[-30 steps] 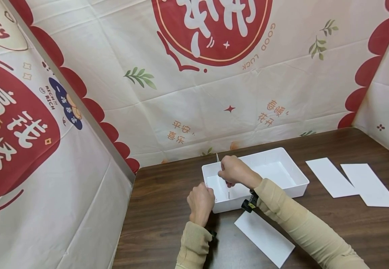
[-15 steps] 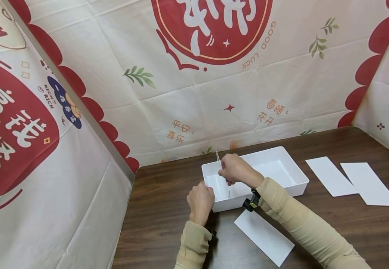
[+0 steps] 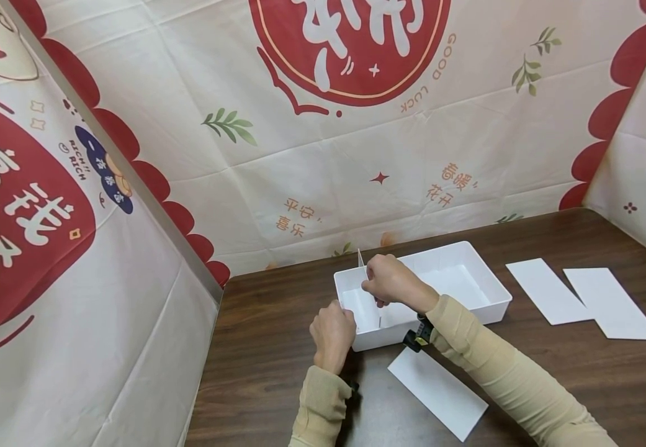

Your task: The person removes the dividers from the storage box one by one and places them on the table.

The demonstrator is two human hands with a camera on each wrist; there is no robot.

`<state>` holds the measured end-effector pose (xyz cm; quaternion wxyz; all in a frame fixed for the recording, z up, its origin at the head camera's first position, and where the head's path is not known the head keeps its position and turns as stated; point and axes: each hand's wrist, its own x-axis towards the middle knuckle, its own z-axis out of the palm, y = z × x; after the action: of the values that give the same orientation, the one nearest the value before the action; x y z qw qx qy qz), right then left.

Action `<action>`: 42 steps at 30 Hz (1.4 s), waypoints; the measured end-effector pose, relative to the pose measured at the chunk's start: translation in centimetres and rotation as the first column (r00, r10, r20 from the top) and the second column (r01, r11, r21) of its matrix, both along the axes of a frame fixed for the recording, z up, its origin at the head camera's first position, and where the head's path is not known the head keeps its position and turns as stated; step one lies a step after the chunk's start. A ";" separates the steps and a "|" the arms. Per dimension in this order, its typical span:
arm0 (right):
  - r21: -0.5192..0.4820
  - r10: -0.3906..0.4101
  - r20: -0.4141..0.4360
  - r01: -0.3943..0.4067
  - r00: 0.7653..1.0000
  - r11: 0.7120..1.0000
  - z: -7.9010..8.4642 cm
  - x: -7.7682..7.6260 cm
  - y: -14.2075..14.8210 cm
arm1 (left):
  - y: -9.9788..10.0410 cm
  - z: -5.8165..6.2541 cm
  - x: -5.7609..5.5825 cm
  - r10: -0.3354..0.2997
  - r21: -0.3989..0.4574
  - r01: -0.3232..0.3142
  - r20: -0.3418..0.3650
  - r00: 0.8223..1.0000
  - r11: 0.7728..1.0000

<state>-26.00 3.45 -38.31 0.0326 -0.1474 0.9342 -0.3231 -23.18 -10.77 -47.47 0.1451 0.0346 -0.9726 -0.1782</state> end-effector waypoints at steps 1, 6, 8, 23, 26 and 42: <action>-0.002 -0.002 0.001 0.002 1.000 1.000 0.0 0.0 0.0 | 0.0 0.0 0.0 0.000 0.000 0.000 -0.001 1.000 1.000; -0.004 -0.003 -0.001 0.003 1.000 1.000 -0.1 -0.1 -0.1 | -0.1 0.0 0.0 -0.005 -0.002 0.005 -0.010 1.000 1.000; -0.004 -0.003 -0.008 0.003 1.000 1.000 -0.1 -0.1 -0.1 | -0.1 0.0 -0.1 -0.007 -0.004 0.007 -0.011 1.000 1.000; -0.006 -0.001 -0.072 0.000 0.997 1.000 -0.3 -0.1 -0.3 | 0.1 -0.1 -0.1 -0.011 -0.030 0.010 -0.035 0.999 0.999; -0.009 0.000 -0.080 -0.001 0.997 1.000 -0.3 0.0 -0.3 | 0.2 0.0 -0.1 -0.005 -0.035 0.005 -0.020 1.000 0.999; -0.081 -0.049 -0.244 0.030 0.968 0.996 1.1 -0.5 0.6 | 0.4 0.5 0.0 0.002 -0.061 0.002 0.054 0.999 0.998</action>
<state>-26.52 4.02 -37.18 -0.0957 -0.1686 0.9207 -0.3388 -23.13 -10.33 -47.02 0.1199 0.0348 -0.9812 -0.1474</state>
